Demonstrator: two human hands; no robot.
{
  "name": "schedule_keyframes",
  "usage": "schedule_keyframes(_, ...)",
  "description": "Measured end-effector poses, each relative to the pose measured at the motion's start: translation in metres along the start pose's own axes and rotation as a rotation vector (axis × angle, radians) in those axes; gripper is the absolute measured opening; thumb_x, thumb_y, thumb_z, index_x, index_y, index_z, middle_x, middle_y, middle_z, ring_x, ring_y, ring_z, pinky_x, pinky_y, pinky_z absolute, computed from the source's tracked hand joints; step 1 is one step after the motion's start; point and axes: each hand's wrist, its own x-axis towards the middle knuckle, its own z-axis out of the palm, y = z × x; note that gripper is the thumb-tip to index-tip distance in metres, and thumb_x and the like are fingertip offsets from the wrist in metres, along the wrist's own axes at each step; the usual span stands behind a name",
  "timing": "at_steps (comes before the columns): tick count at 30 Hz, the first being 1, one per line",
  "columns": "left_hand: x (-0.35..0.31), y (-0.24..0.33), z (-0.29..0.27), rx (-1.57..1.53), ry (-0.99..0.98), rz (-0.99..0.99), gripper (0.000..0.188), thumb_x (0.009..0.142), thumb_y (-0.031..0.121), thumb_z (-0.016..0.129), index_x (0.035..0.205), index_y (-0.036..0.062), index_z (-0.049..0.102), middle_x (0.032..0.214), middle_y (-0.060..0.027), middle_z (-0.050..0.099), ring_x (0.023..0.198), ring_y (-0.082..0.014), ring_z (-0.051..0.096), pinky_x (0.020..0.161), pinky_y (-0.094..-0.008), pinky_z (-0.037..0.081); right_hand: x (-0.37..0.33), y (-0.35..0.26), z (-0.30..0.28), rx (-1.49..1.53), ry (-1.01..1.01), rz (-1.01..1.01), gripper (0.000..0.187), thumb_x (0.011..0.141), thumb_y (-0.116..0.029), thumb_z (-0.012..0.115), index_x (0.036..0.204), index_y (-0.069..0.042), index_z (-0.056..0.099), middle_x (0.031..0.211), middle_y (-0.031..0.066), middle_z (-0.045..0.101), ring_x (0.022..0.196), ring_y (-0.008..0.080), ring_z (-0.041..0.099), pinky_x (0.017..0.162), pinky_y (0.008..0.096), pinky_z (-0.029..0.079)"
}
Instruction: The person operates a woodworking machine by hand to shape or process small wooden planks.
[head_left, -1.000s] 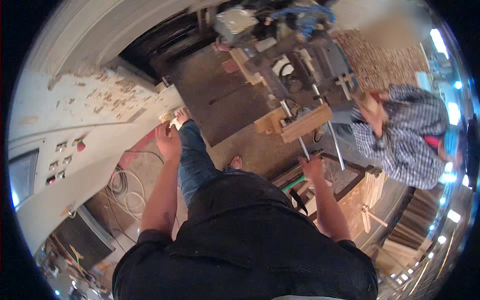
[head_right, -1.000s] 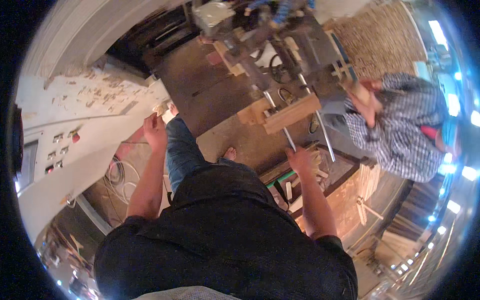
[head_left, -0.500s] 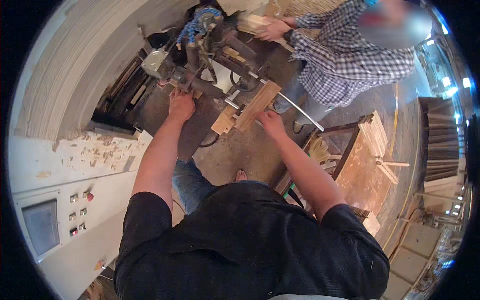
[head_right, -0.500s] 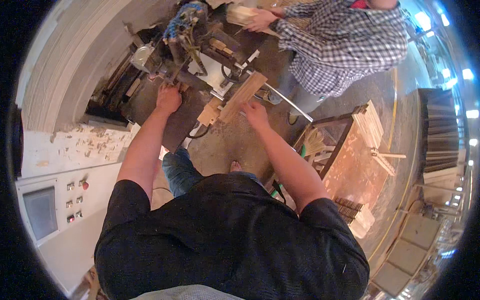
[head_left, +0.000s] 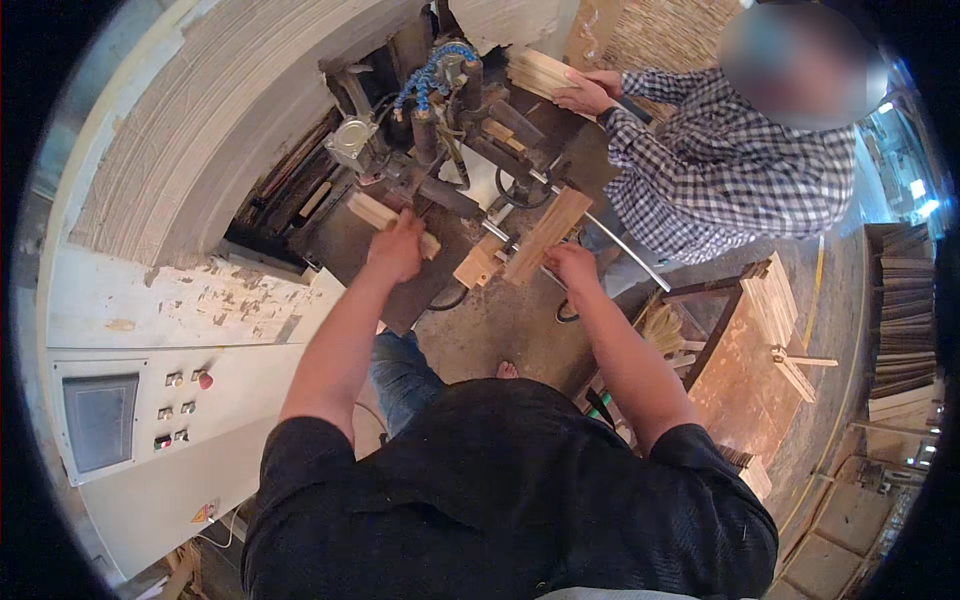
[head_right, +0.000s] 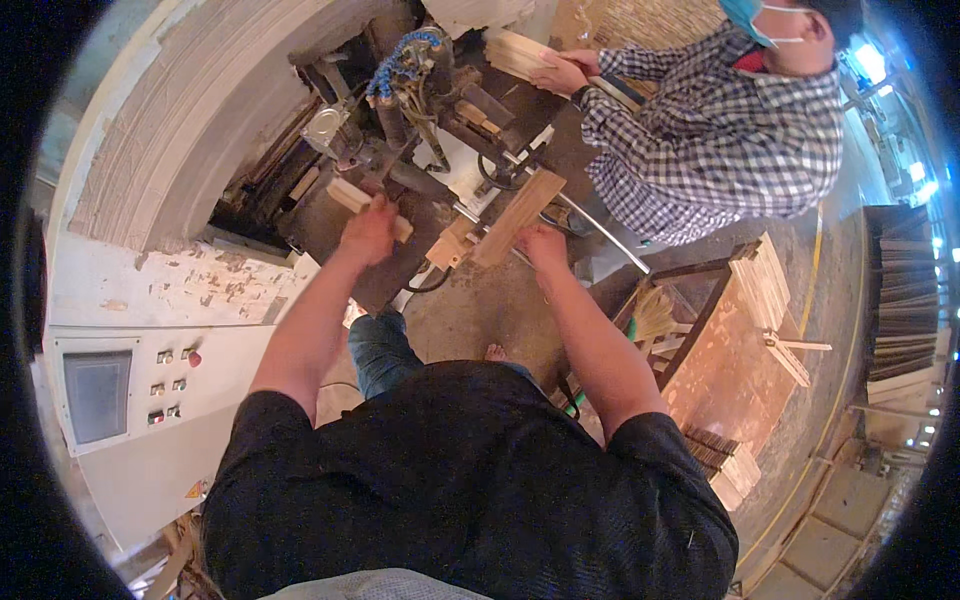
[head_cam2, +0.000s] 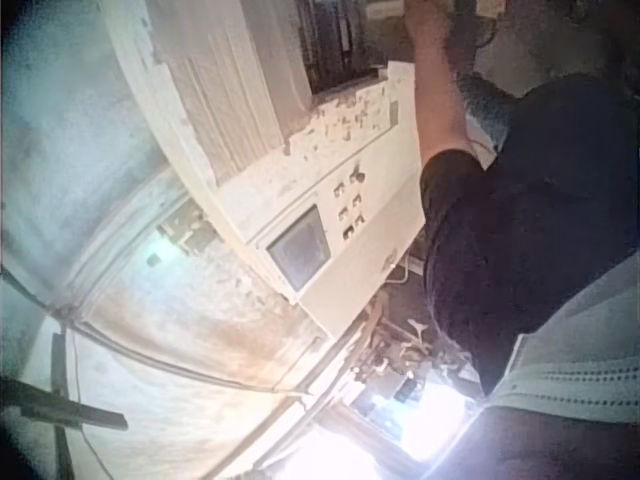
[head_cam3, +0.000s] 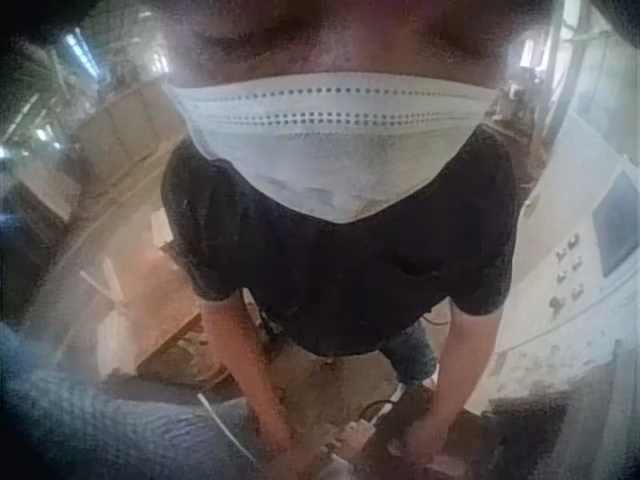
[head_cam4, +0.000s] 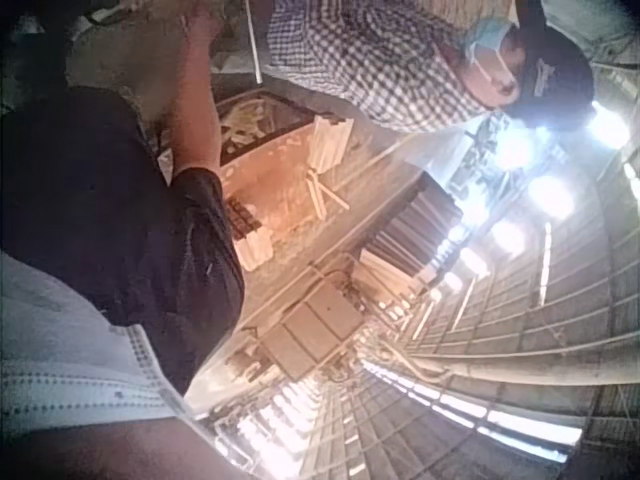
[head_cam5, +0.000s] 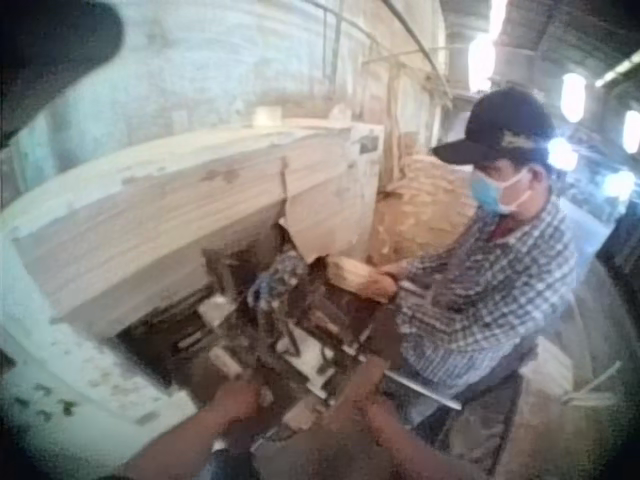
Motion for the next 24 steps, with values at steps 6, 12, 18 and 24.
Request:
schedule_keyframes(6, -0.088, 0.006, 0.025, -0.113, 0.19, 0.071, 0.054, 0.08, 0.007, 0.064, 0.133, 0.0093, 0.053, 0.137, -0.0135, 0.048, 0.112, -0.035, 0.059, 0.09, -0.0455, 0.053, -0.052, 0.001, -0.01, -0.02, 0.038, -0.206, 0.01, 0.084, -0.01, 0.068, 0.088, -0.001, 0.065, 0.08, 0.0032, 0.064, 0.076, 0.0107, 0.057, 0.069, 0.0268, 0.046)
schedule_keyframes(12, -0.118, 0.045, 0.006, -1.224, 0.08, -0.176, 0.063, 0.089, 0.01, 0.066, 0.146, 0.0069, 0.04, 0.126, -0.0128, 0.058, 0.1, -0.0226, 0.064, 0.087, -0.0342, 0.053, -0.089, -0.033, 0.066, -0.087, -0.495, -0.41, 0.015, 0.088, -0.014, 0.067, 0.095, -0.001, 0.064, 0.086, 0.0035, 0.064, 0.079, 0.0117, 0.057, 0.073, 0.0292, 0.048)
schedule_keyframes(18, -0.122, 0.008, -0.002, -1.579, 0.225, -0.43, 0.034, 0.094, 0.007, 0.056, 0.128, 0.0051, 0.049, 0.107, -0.0093, 0.066, 0.088, -0.0176, 0.067, 0.068, -0.032, 0.058, -0.07, -0.057, 0.178, -0.169, -0.622, -0.529, 0.025, 0.091, -0.021, 0.067, 0.102, 0.001, 0.064, 0.092, 0.0105, 0.065, 0.083, 0.0195, 0.062, 0.076, 0.033, 0.05)
schedule_keyframes(24, -0.09, -0.091, -0.001, -1.861, 0.456, -0.678, 0.037, 0.092, 0.003, 0.051, 0.129, 0.0022, 0.049, 0.106, -0.0135, 0.065, 0.085, -0.0221, 0.069, 0.066, -0.0348, 0.063, -0.062, -0.039, 0.223, -1.068, -0.635, -0.954, 0.061, 0.083, -0.03, 0.071, 0.133, -0.005, 0.048, 0.125, 0.0236, 0.05, 0.114, 0.0439, 0.052, 0.095, 0.0523, 0.048)
